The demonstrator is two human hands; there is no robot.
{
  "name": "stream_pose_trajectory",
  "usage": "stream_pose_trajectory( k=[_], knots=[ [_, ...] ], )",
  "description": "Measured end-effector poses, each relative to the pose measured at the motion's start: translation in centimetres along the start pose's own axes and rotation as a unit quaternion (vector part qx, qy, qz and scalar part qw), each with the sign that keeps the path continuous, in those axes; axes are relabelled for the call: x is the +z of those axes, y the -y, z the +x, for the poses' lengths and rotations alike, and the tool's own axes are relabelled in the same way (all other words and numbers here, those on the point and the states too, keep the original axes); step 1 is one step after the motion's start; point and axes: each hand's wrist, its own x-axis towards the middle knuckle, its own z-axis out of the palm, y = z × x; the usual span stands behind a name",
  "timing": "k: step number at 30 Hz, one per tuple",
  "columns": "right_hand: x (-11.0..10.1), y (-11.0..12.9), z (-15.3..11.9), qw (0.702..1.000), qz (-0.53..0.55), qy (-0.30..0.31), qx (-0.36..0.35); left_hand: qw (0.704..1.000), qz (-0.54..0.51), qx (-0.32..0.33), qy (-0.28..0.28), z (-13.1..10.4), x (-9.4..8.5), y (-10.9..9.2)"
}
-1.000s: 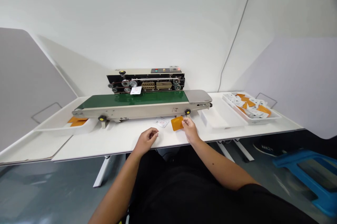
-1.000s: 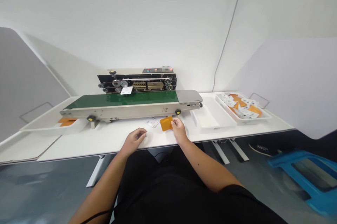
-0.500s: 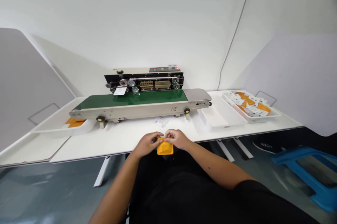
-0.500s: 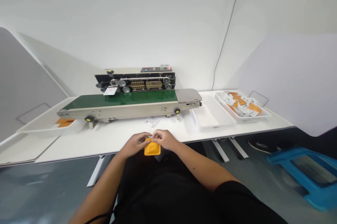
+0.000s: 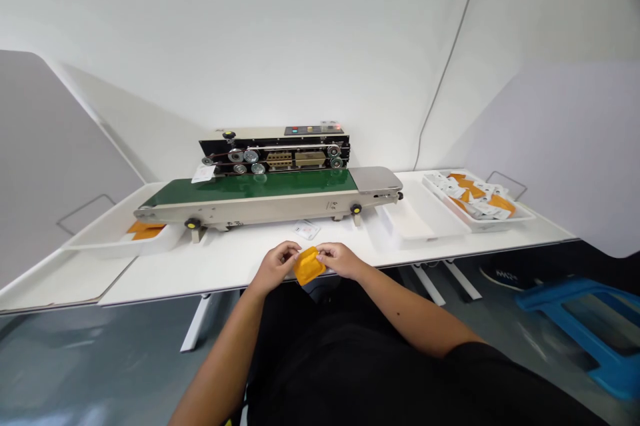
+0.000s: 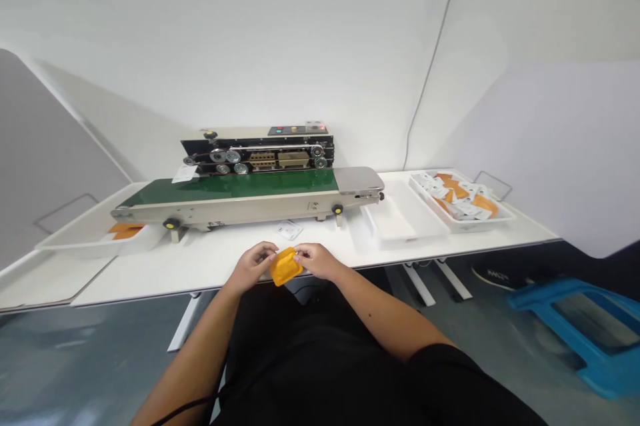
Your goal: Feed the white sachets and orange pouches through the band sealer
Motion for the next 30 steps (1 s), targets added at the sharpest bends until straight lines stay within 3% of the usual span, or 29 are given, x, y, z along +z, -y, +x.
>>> stream_pose_trajectory(
  k=[4, 9, 18, 30],
  knots=[
    [-0.11, 0.42, -0.22, 0.999, 0.012, 0.042, 0.015, 0.997, 0.021, 0.003, 0.069, -0.09, 0.12, -0.6],
    [-0.28, 0.28, -0.11, 0.999, -0.032, 0.025, 0.013, 0.993, 0.059, 0.007, 0.104, 0.01, 0.37, -0.8],
    [-0.01, 0.5, -0.15, 0.993, -0.111, 0.016, -0.022, 0.998, 0.046, -0.002, 0.031, 0.09, 0.35, -0.36],
    [-0.23, 0.64, -0.27, 0.994, -0.11, 0.022, -0.014, 0.996, 0.059, 0.001, 0.074, 0.09, 0.37, -0.33]
  ],
)
